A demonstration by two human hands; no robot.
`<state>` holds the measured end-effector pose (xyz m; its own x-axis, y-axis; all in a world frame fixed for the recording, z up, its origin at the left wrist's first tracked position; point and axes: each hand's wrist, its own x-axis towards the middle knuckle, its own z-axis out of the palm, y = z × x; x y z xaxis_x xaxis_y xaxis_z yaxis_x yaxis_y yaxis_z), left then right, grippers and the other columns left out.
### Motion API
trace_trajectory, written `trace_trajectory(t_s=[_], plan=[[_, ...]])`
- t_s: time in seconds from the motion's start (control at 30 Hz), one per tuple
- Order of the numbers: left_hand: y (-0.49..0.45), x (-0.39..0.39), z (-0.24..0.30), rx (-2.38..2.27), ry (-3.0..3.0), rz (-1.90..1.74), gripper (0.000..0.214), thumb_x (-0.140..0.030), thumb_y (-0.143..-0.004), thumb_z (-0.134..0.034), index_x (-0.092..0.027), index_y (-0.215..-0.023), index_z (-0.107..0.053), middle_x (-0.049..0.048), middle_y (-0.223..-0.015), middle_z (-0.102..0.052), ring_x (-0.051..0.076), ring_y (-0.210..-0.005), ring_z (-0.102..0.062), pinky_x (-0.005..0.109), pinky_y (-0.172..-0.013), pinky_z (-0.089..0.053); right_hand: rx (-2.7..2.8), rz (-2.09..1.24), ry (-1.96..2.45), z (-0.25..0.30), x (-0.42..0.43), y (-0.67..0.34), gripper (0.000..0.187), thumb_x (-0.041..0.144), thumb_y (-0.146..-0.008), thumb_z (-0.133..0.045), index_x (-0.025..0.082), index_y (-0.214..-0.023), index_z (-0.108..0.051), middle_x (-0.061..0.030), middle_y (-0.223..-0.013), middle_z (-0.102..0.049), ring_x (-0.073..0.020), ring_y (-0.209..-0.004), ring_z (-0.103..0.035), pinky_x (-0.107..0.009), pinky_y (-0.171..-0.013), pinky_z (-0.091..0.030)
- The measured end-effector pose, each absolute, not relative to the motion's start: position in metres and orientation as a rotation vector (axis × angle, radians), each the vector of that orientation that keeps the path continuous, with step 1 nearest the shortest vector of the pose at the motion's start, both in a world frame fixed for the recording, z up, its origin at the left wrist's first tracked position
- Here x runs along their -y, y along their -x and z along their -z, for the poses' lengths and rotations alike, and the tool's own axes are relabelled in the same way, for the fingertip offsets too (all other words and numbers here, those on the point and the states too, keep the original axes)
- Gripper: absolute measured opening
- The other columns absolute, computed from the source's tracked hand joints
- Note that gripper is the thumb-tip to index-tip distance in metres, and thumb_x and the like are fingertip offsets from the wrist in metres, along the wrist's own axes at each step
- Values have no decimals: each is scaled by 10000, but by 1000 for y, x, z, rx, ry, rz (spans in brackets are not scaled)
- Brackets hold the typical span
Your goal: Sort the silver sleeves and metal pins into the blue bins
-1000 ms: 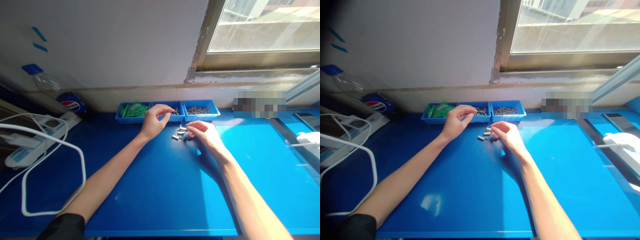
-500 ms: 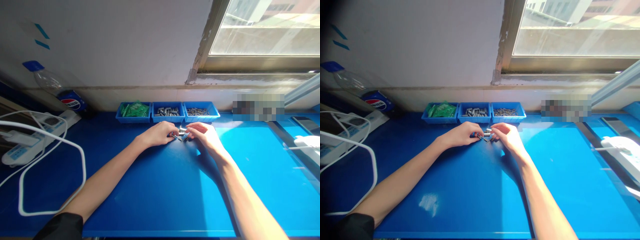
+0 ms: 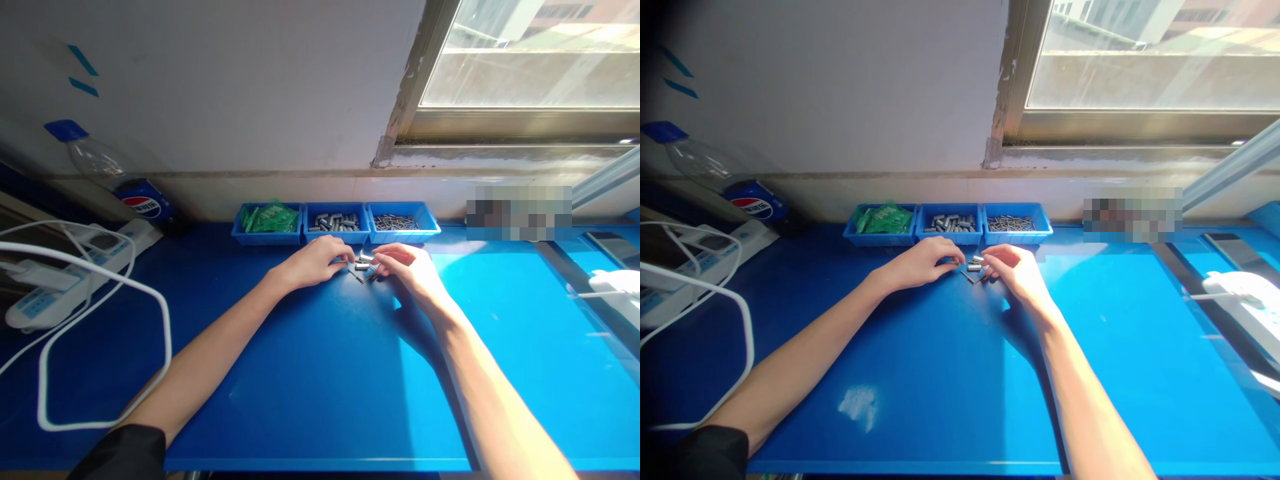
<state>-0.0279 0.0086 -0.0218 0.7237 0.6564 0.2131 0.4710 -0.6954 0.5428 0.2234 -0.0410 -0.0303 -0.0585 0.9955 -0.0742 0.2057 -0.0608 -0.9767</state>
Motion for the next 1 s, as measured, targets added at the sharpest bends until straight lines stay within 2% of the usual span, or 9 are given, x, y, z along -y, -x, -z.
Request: trace_trajectory(t_s=[0.17,0.3,0.43,0.6,0.8,0.9,1.0], plan=[[19,-4,22,-843,-2174,-905,123,-126,-922,-777,-177,-1031,-800,60,-1017,-813,185,-884,-785,282,-840,-637,1367,-1213,1372,27,42,-222,272,531,-839,-867,289,-955,-819,-103,-898,-838,-314,-799,-756,-535,-850,-649],[14,-2,26,-830,-2062,-1081,161,-125,-883,-798,-172,-1036,-801,69,-1054,-821,188,-902,-805,300,-863,-677,1366,-1272,1333,23,45,-218,320,567,-816,-895,300,-981,-836,-77,-897,-851,-305,-800,-764,-488,-768,-635],[11,1,27,-804,-2056,-1086,192,-135,-889,-792,-163,-1078,-805,67,-1063,-841,190,-913,-821,292,-878,-682,1370,-1308,1280,24,48,-215,361,550,-842,-899,268,-1060,-842,-79,-933,-874,-290,-825,-787,-432,-743,-620],[11,3,20,-834,-2071,-1041,118,-187,-944,-764,-178,-1044,-826,50,-1033,-867,198,-919,-839,290,-893,-679,1392,-1300,1266,31,46,-216,311,500,-874,-892,270,-1078,-848,-52,-938,-882,-257,-814,-795,-395,-764,-602],[15,-4,22,-980,-1862,-1106,91,-247,-950,-772,-163,-959,-806,67,-969,-862,218,-788,-856,269,-733,-681,1370,-1275,1270,38,41,-218,307,539,-858,-893,278,-1016,-856,-78,-936,-873,-274,-795,-793,-433,-776,-628],[16,-11,27,-1065,-1730,-1274,159,-309,-944,-795,-155,-983,-807,95,-1004,-866,251,-876,-869,316,-822,-711,1360,-1259,1298,37,40,-217,295,559,-838,-893,296,-963,-847,-82,-924,-867,-283,-778,-783,-460,-779,-640],[18,-14,29,-1094,-1713,-1370,226,-306,-952,-773,-154,-1109,-832,136,-1257,-845,263,-1050,-860,353,-963,-704,1357,-1261,1326,33,40,-217,298,556,-820,-890,293,-950,-839,-85,-922,-865,-286,-781,-780,-463,-782,-645]])
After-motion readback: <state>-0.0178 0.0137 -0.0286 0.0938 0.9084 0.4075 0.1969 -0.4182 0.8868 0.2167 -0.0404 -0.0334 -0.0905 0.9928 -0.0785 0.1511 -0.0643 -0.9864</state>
